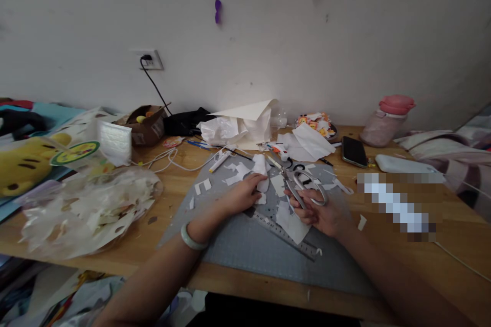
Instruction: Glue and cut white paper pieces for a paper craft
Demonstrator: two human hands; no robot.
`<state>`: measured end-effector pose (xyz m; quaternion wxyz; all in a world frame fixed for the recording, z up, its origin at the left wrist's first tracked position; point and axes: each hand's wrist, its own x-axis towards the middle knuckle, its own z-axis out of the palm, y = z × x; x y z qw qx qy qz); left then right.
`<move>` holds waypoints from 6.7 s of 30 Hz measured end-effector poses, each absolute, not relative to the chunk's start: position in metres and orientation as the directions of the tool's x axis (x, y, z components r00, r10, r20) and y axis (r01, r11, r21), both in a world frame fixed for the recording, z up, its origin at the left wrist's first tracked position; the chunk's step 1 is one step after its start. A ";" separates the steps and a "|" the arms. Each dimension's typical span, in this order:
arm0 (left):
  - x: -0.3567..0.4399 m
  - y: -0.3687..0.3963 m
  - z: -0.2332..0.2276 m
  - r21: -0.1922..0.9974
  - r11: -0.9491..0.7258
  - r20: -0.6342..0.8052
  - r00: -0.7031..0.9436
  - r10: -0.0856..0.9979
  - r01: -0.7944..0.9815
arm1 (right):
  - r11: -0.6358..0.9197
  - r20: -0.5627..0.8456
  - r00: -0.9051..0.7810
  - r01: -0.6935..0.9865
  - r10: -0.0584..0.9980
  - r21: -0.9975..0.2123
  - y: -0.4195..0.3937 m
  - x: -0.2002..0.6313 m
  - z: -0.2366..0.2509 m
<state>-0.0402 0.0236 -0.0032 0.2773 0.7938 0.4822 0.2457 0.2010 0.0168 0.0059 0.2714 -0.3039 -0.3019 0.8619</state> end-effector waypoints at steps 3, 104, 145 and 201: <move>-0.041 0.023 -0.003 0.637 -0.404 0.108 0.443 0.890 0.657 | -0.668 -0.349 -0.678 -0.284 0.647 -0.687 0.018 0.201 0.006; -0.025 0.008 0.010 0.343 -0.826 0.131 0.848 0.513 0.447 | 0.680 0.256 -0.633 0.712 0.730 -0.178 0.004 0.171 -0.018; -0.022 0.005 0.016 0.357 -0.784 0.078 0.820 0.567 0.508 | 0.587 0.290 -0.523 0.782 0.802 -0.213 0.003 0.174 -0.008; -0.016 0.003 -0.002 0.476 -0.589 0.197 0.573 0.795 0.653 | 0.180 0.507 -0.045 0.958 0.861 -0.221 -0.018 0.404 0.004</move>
